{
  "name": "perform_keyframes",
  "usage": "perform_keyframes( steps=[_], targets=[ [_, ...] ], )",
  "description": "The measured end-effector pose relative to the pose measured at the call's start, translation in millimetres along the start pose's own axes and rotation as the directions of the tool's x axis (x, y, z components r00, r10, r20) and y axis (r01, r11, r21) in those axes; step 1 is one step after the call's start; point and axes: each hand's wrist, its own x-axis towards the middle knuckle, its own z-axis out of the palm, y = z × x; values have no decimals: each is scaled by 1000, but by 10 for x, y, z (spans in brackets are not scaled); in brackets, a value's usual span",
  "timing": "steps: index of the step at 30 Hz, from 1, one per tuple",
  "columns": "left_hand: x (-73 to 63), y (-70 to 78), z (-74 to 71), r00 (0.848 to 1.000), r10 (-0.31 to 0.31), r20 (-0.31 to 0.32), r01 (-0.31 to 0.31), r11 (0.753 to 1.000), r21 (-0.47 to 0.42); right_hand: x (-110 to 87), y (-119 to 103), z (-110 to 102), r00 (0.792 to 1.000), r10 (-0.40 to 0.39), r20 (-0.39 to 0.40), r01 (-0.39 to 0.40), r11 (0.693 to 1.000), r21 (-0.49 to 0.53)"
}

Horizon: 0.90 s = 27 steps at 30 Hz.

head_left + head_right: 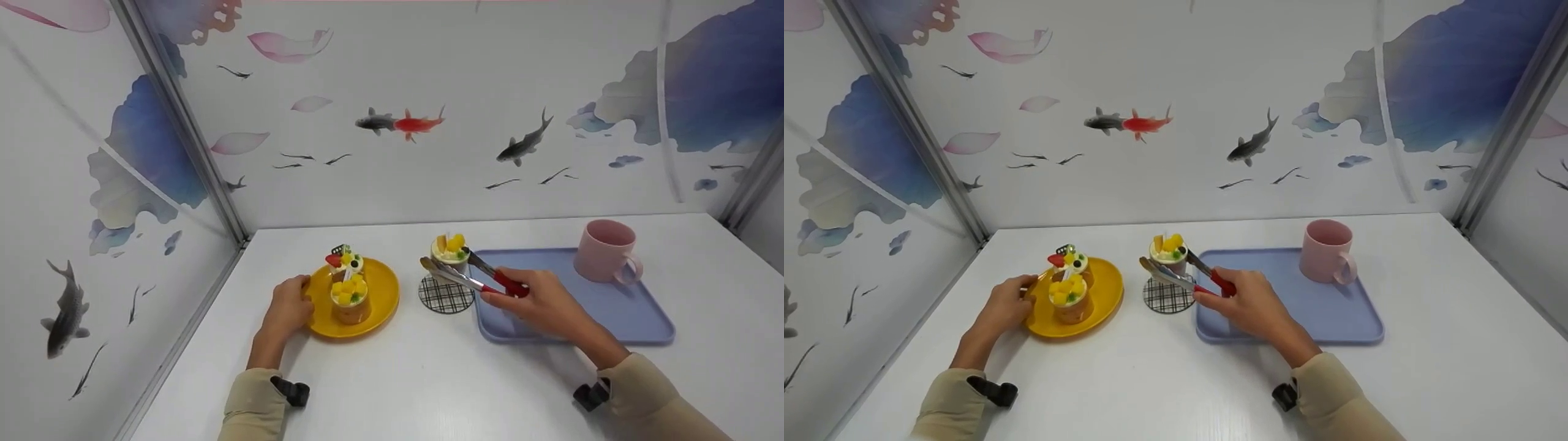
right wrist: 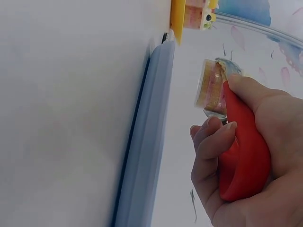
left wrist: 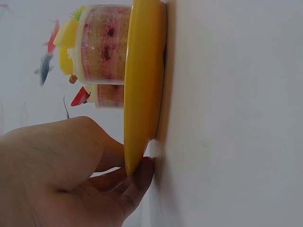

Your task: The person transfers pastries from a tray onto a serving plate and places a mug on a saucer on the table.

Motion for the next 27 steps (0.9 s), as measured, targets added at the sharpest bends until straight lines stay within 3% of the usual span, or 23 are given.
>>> perform_keyframes(
  steps=[7, 15, 27],
  targets=[
    [2, -1, 3, 1000, 9, -3, -9, 1000, 5, 78, -94, 132, 1000, -6, 15, 6, 1000, 22],
    [1, 3, 7, 1000, -7, 0, 7, 1000, -3, 190, -173, 276, 996, -89, 13, 89, 994, 60],
    [4, 7, -3, 1000, -22, 6, 22, 1000, -13, 260, -297, 439, 997, -65, 38, 63, 997, 52]
  ],
)
